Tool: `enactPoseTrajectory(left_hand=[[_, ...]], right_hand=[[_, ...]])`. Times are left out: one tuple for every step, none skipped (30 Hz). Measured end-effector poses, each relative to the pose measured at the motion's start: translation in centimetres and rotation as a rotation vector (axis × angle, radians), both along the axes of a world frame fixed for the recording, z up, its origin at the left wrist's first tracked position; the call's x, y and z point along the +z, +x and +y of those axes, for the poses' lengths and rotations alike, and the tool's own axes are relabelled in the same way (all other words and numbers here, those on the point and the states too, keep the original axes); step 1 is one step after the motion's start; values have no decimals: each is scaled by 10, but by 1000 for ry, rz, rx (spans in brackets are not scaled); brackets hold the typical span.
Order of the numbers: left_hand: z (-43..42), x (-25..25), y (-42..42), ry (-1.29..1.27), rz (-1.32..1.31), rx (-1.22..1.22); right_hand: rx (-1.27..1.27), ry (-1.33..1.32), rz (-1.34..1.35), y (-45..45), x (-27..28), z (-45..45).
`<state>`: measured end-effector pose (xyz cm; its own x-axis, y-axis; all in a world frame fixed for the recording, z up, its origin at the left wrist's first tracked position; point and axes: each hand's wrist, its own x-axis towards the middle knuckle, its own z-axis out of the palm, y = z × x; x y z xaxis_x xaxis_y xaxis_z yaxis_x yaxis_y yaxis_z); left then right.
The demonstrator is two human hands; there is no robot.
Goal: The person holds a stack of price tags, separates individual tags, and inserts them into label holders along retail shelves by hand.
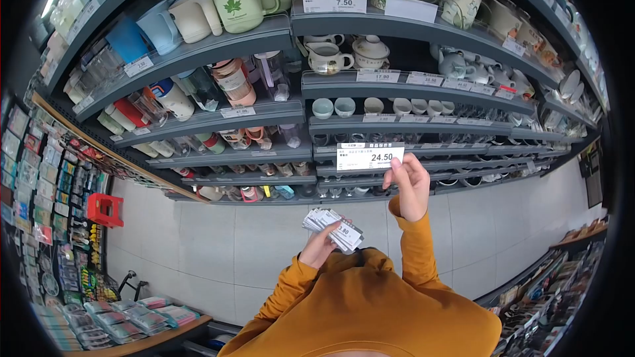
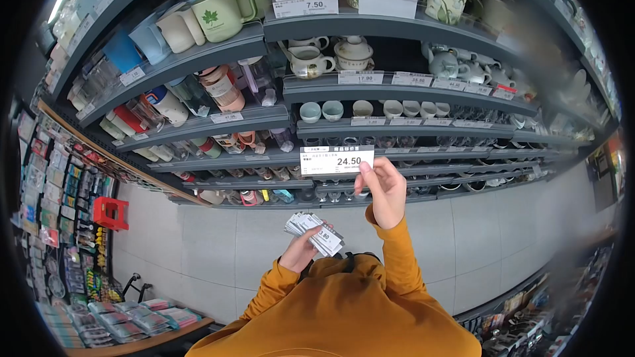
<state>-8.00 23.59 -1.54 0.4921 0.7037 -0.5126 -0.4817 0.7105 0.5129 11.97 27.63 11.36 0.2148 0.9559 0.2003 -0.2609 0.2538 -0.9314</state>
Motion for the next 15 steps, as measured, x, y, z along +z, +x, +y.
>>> enactPoseTrajectory(left_hand=[[0, 0, -1, -1, 1, -1], [0, 0, -1, 7, 0, 1], [0, 0, -2, 16, -2, 2], [-1, 0, -2, 24, -3, 2], [-1, 0, -3, 24, -5, 4], [-1, 0, -3, 24, -8, 6], [-2, 1, -3, 25, -12, 9], [-2, 2, -2, 20, -13, 15], [-3, 3, -2, 15, -15, 23], [-4, 4, -2, 10, -15, 33], [-5, 3, -3, 14, -17, 34], [-5, 1, -3, 18, -17, 36], [-6, 0, -4, 21, -18, 38], [-6, 1, -4, 24, -17, 38], [-6, 1, -4, 26, -17, 37]], right_hand=[[-5, -5, 5, -1, 1, 0], [-12, -10, 9, -2, 3, 0], [-9, -6, 10, -2, 4, 0], [-7, -2, 11, -3, 4, 0], [-5, 1, 13, -4, 5, -1], [-3, 6, 13, -4, 5, -1], [0, 11, 12, -5, 3, -1], [4, 17, 11, -5, 3, -1], [5, 20, 9, -6, 4, -1], [7, 22, 7, -6, 4, -1], [10, 24, 6, -7, 5, -1], [11, 25, 4, -7, 5, -2], [11, 25, 2, -8, 5, -2], [12, 25, 0, -8, 5, -2], [14, 25, 0, -9, 5, -2]])
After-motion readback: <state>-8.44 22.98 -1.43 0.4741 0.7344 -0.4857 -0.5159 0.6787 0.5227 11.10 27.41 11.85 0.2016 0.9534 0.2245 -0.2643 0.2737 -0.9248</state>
